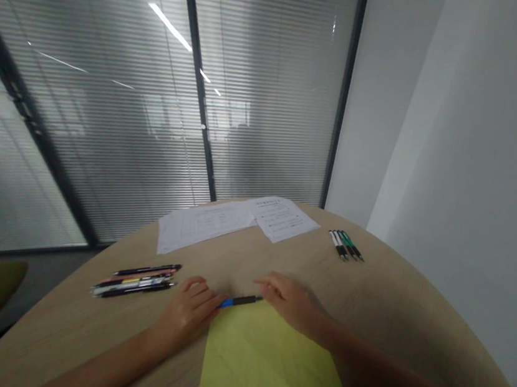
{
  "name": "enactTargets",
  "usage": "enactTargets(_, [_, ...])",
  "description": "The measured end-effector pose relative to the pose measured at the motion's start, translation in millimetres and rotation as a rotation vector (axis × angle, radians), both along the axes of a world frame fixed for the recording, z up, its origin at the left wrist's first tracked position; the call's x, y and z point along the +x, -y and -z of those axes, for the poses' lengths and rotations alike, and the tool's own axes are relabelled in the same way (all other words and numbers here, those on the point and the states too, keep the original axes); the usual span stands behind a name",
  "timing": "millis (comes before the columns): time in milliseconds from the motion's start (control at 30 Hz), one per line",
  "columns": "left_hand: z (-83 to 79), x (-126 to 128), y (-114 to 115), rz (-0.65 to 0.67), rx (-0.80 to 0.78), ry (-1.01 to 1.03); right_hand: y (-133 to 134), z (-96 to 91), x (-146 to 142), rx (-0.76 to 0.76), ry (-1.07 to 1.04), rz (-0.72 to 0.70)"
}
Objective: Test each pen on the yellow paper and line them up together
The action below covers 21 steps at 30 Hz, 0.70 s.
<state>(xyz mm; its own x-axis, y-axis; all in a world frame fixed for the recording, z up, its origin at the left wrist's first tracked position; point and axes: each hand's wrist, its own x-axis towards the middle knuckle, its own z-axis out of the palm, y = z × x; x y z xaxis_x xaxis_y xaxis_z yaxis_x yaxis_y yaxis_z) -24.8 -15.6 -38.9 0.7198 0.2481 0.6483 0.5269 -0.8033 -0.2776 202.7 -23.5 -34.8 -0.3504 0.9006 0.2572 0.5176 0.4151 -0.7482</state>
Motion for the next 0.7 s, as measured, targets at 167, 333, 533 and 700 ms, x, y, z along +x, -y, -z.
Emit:
enactTargets(167, [-1.9,-1.0,-1.5,-0.008,-0.038,0.020,1.0,-0.9,-2.4,-0.039,0.052,0.055])
enactTargets(333, [-2.1,0.8,0.7,0.010,-0.051,0.016,2.7,2.6,-2.6,-0.013,0.148,0.035])
enactTargets(533, [2.2,-0.7,-1.8,-0.015,-0.119,0.045,1.4,2.1,-0.9,0.054,0.073,0.030])
enactTargets(700, [3.6,-1.2,-2.7,-0.025,-0.155,0.039,3.6,0.2,-2.8,0.043,0.143,0.084])
